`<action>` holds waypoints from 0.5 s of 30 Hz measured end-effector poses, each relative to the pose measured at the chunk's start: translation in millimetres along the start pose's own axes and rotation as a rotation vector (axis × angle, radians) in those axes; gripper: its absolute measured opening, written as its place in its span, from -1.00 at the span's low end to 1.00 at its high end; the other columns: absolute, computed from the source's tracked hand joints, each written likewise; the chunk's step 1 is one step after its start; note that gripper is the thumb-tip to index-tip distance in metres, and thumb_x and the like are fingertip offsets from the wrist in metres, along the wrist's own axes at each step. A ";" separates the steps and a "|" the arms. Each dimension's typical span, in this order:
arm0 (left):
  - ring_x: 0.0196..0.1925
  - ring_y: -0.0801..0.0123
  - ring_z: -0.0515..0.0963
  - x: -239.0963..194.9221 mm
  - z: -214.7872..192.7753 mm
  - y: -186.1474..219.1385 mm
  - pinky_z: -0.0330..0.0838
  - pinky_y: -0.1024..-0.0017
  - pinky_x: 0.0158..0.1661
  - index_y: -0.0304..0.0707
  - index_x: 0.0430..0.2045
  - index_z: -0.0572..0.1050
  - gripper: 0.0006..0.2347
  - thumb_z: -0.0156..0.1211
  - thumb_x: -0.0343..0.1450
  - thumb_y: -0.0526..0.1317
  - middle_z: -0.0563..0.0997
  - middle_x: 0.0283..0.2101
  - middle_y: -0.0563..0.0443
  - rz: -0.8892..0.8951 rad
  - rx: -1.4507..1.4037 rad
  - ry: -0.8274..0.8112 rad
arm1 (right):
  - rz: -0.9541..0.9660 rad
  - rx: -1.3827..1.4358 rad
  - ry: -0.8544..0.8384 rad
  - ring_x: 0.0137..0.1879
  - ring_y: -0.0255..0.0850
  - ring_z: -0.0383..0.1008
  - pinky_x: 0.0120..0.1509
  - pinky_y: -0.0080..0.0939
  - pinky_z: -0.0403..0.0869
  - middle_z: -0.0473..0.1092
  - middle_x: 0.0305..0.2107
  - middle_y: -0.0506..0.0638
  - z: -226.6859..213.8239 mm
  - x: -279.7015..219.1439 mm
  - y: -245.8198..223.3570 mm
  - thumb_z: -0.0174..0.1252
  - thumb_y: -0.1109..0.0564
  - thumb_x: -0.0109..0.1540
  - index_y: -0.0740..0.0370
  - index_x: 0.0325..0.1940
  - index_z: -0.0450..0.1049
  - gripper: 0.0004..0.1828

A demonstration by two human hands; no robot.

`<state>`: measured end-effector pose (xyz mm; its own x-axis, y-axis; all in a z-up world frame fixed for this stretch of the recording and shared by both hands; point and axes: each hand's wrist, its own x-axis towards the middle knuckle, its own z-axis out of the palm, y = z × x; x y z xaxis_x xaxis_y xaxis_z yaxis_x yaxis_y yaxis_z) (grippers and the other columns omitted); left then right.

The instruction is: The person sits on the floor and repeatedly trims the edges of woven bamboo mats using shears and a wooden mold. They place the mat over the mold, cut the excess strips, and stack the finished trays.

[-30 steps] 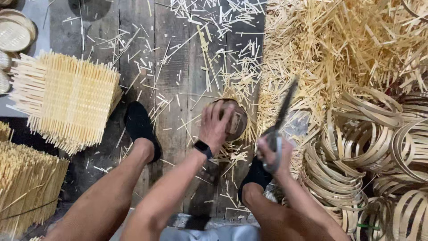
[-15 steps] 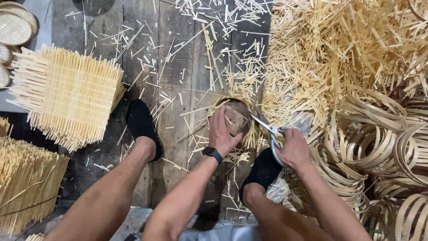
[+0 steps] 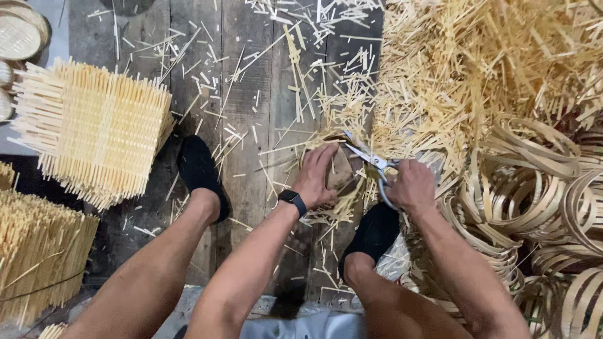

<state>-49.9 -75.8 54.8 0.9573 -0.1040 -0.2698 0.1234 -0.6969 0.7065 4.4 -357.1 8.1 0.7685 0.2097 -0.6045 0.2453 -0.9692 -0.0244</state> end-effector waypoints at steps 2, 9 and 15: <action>0.38 -0.26 0.20 0.1 -3.3 4.5 0.12 -0.04 0.35 0.00 0.38 0.18 0.00 0.52 -0.08 -0.29 0.21 0.33 -0.41 -0.055 0.253 -0.024 | -0.023 0.039 -0.001 -0.26 -0.11 0.47 -0.19 0.00 0.53 0.44 -0.32 0.12 -0.7 2.1 7.1 0.06 -0.18 0.32 0.20 0.00 0.48 -0.58; 0.37 -0.32 0.24 -4.4 18.4 25.8 0.21 -0.08 0.32 -0.05 0.39 0.20 -0.12 0.47 0.11 -0.02 0.25 0.31 -0.47 -0.127 0.035 0.257 | -0.137 -0.026 0.213 -0.26 -0.01 0.43 -0.15 0.01 0.49 0.39 -0.40 0.19 6.7 9.8 5.6 0.25 -0.24 0.07 0.37 -0.21 0.45 -0.42; 0.38 -0.32 0.23 -7.2 24.1 17.6 0.14 -0.04 0.35 -0.32 0.41 0.08 -0.07 0.47 0.12 -0.08 0.25 0.34 -0.50 -0.140 0.011 0.259 | -0.067 0.022 0.148 -0.07 -0.02 0.44 -0.01 0.06 0.47 0.42 -0.23 0.17 -0.6 9.0 -2.4 0.16 -0.09 0.22 0.26 -0.04 0.46 -0.60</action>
<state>-60.9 -104.4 53.5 0.9663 0.1768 -0.1874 0.2573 -0.6994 0.6669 11.2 -352.8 3.2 0.8300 0.2888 -0.4772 0.2869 -0.9547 -0.0788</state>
